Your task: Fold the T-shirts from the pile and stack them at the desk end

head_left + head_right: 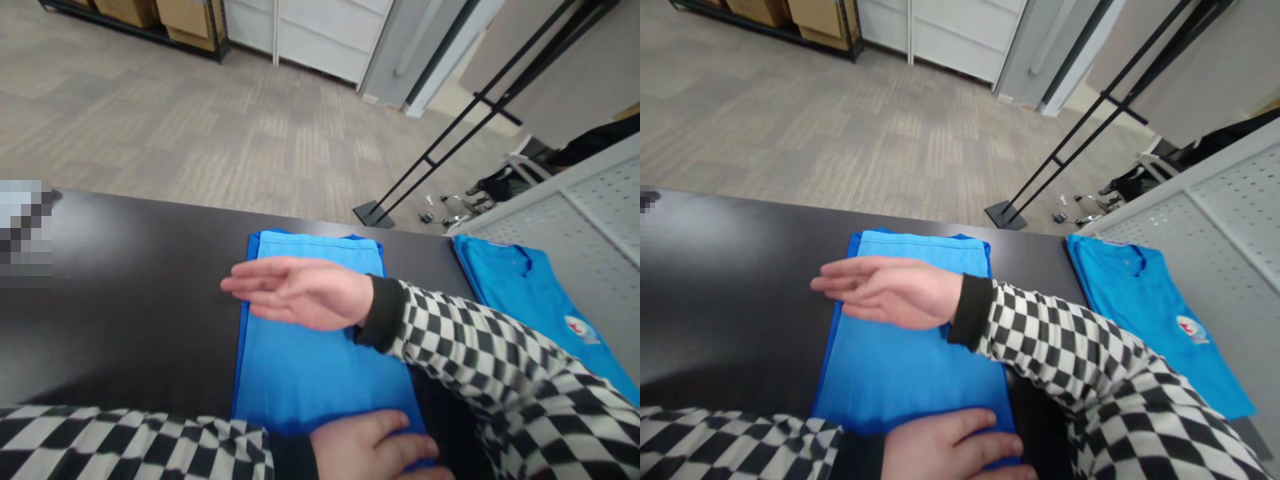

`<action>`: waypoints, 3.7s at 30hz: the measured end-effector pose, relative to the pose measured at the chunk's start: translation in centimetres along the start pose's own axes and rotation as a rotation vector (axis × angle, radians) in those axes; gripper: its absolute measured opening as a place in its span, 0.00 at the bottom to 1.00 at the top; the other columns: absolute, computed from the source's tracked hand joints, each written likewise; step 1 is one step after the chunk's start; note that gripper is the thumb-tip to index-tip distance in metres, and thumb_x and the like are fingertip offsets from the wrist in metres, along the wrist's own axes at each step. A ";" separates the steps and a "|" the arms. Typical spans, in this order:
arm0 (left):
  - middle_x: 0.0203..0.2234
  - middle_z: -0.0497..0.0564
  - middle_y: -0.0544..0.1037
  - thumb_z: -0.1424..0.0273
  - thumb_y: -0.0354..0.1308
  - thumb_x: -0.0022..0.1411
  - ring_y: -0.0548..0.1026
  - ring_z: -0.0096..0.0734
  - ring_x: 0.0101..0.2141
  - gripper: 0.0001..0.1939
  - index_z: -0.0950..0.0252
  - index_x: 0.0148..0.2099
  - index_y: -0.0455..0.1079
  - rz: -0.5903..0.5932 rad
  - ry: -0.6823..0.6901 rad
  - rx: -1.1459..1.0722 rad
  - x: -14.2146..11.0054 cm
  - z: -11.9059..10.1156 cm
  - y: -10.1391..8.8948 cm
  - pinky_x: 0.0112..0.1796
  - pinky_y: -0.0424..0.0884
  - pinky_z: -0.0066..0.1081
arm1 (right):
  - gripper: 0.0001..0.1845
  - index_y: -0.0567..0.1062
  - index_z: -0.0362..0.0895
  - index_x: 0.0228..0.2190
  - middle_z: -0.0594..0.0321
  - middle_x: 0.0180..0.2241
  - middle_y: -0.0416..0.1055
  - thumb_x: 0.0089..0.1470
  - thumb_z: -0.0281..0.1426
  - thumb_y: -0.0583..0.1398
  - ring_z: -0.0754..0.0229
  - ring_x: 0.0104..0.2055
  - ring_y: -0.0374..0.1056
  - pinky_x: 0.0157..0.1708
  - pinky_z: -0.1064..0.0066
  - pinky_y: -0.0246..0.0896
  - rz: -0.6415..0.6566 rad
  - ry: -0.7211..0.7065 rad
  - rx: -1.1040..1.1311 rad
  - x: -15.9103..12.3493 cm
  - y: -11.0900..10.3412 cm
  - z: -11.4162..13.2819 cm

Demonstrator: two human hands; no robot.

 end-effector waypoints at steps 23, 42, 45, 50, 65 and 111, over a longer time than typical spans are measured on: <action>0.73 0.41 0.75 0.60 0.58 0.80 0.73 0.44 0.71 0.20 0.47 0.67 0.81 0.051 0.043 -0.010 0.7 1.1 -2.2 0.70 0.71 0.46 | 0.25 0.78 0.43 0.60 0.51 0.62 0.82 0.71 0.40 0.54 0.52 0.67 0.75 0.67 0.51 0.73 -0.246 -0.327 -0.115 1.0 -5.3 9.3; 0.67 0.60 0.80 0.66 0.51 0.79 0.76 0.47 0.69 0.26 0.63 0.72 0.75 0.001 -0.528 -0.011 -5.2 8.3 -16.4 0.74 0.66 0.54 | 0.22 0.83 0.50 0.47 0.48 0.48 0.86 0.61 0.50 0.60 0.42 0.55 0.84 0.61 0.42 0.77 -1.003 -1.067 -0.405 -22.3 -5.3 -4.8; 0.70 0.60 0.78 0.69 0.51 0.77 0.75 0.43 0.70 0.29 0.64 0.75 0.72 0.059 -0.556 0.027 -9.0 4.8 -17.1 0.72 0.69 0.46 | 0.22 0.85 0.47 0.49 0.45 0.48 0.86 0.65 0.47 0.61 0.41 0.53 0.84 0.61 0.42 0.77 -1.125 -0.959 -0.872 -22.8 -1.4 -9.7; 0.78 0.56 0.67 0.59 0.55 0.81 0.65 0.45 0.77 0.32 0.56 0.82 0.63 0.327 -0.541 0.163 -12.0 -1.4 -17.0 0.77 0.58 0.51 | 0.31 0.78 0.50 0.70 0.47 0.72 0.72 0.70 0.43 0.63 0.41 0.76 0.67 0.77 0.40 0.59 -0.852 -0.537 -1.746 -23.5 4.5 -16.5; 0.59 0.53 0.87 0.66 0.53 0.82 0.81 0.50 0.62 0.20 0.53 0.62 0.84 0.133 -0.607 0.309 -14.9 -5.6 -16.2 0.62 0.76 0.53 | 0.23 0.87 0.53 0.57 0.49 0.61 0.82 0.68 0.25 0.61 0.44 0.65 0.80 0.65 0.43 0.74 -0.942 -0.658 -1.952 -25.1 4.8 -23.1; 0.36 0.54 0.88 0.53 0.64 0.66 0.85 0.44 0.39 0.17 0.61 0.41 0.83 0.027 -1.222 -0.066 -9.0 8.7 -21.8 0.44 0.78 0.38 | 0.13 0.87 0.47 0.40 0.59 0.39 0.86 0.69 0.38 0.62 0.52 0.42 0.79 0.45 0.64 0.69 -1.270 -0.344 -1.389 -19.4 5.8 -10.7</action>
Point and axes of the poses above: each hand's wrist, its own x-axis towards the middle knuckle, its own y-axis out of the palm, z = x × y, the point moved 2 cm from there along x, towards the middle knuckle
